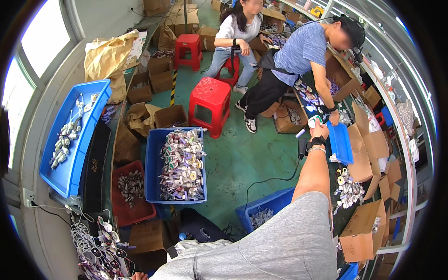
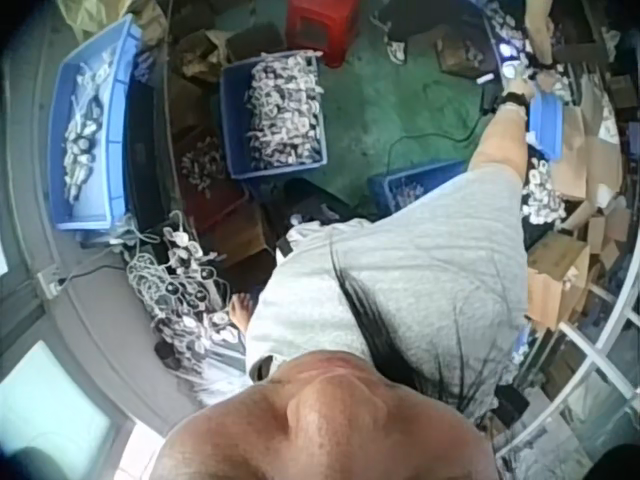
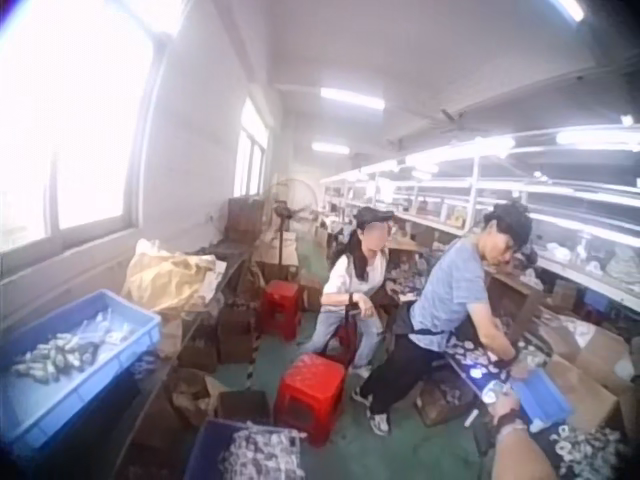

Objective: Assemble electronic components by connecting circuit boards to small motors and applying adhesive.

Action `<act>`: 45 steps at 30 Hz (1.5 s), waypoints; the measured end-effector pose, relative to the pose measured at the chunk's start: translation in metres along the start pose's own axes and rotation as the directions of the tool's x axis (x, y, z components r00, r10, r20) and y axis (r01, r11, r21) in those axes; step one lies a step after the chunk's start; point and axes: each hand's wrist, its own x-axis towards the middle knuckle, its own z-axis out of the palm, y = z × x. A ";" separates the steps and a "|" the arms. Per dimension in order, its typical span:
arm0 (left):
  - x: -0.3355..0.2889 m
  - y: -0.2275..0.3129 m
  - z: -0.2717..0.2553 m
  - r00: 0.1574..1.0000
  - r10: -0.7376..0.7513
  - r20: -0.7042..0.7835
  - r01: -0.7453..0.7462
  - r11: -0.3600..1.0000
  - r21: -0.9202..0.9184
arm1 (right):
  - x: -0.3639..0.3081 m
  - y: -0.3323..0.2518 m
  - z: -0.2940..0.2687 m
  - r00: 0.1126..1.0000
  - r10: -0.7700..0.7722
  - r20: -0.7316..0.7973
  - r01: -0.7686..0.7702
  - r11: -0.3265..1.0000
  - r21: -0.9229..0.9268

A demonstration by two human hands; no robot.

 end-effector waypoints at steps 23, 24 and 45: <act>0.020 -0.025 0.007 0.981 0.190 0.049 -0.181 0.777 0.603 | 0.005 0.015 0.008 1.000 -0.031 -0.005 0.031 0.998 -0.047; 0.021 -0.025 0.006 0.980 0.193 0.053 -0.184 0.760 0.623 | 0.000 0.013 0.009 0.999 -0.038 -0.008 0.038 0.998 -0.047; -0.022 -0.123 -0.035 0.979 0.152 -0.136 -0.024 0.749 0.662 | 0.214 0.012 -0.052 0.697 -0.047 0.716 0.108 0.993 -0.040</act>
